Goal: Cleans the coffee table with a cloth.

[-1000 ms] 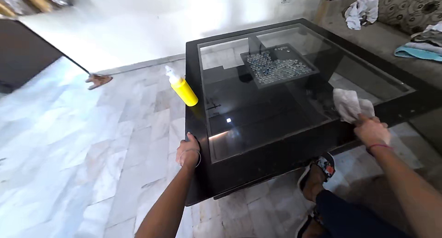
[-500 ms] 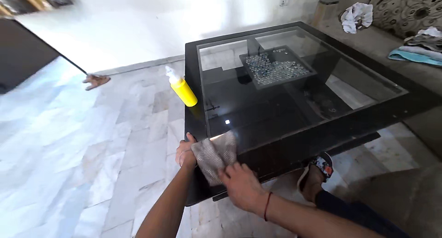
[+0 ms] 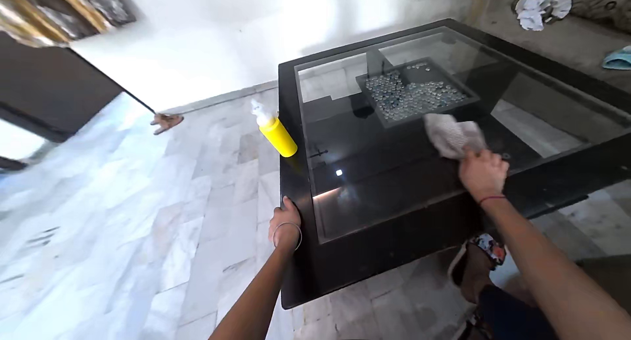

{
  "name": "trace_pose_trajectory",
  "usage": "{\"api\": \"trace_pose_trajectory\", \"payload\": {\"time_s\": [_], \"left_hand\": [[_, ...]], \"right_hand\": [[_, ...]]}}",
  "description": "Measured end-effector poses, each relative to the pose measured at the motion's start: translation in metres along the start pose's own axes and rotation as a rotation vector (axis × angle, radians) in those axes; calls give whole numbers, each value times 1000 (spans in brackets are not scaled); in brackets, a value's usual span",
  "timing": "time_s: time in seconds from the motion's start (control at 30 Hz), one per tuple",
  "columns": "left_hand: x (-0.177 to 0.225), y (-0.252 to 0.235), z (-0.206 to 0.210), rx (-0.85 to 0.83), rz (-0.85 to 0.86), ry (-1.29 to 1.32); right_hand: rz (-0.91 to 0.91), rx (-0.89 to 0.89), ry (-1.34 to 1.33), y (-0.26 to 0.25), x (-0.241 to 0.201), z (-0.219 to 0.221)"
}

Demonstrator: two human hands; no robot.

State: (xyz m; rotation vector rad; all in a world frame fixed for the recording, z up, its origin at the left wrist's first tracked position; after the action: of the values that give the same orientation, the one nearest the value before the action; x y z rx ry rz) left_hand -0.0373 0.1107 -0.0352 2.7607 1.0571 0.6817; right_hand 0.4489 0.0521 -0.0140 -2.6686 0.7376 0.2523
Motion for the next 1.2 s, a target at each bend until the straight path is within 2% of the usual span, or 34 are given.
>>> {"api": "trace_pose_trajectory", "payload": {"time_s": [0.07,0.13,0.27,0.33,0.47,0.57,0.7,0.8,0.9,1.03,1.2], "left_hand": [[0,0,0,-2,0,-13],[0,-1,1,-15,-4,-15],[-1,-4,2,-30,-21,-10],[-1,-4,2,-30,-27,-10],[0,-1,1,-31,-33,-23],[1,0,0,-39,-41,-45],[1,1,0,-33,-55,-45],[2,1,-1,-36,-56,-47],[3,0,0,-45,-49,-67],[3,-2,2,-30,-68,-78],[4,0,0,-23,-81,-95]], "right_hand": [[257,-62,41,-5,30,-4],[410,-106,42,-7,44,-2],[456,-180,51,-13,25,11],[393,-206,80,-18,11,16],[170,-147,45,-23,-25,18],[-34,-179,-57,-14,-81,25],[-432,-215,-223,33,-169,40],[-721,-282,-397,70,-209,48],[-739,-435,-370,76,-220,54],[-676,-543,-288,47,-224,65],[-514,-458,-287,2,-225,78]]}}
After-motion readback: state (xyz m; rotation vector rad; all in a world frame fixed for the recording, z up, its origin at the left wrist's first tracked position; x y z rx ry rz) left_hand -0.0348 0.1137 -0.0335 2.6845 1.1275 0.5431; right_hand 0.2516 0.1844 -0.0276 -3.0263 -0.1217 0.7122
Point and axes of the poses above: each hand's wrist, its own y-axis away from the middle knuckle, its own z-axis out of the palm, x = y × z, the point moved 6 cm from there along -y, towards the middle knuckle, and after that the axes turned 6 degrees about x, right-handed, at the moved point
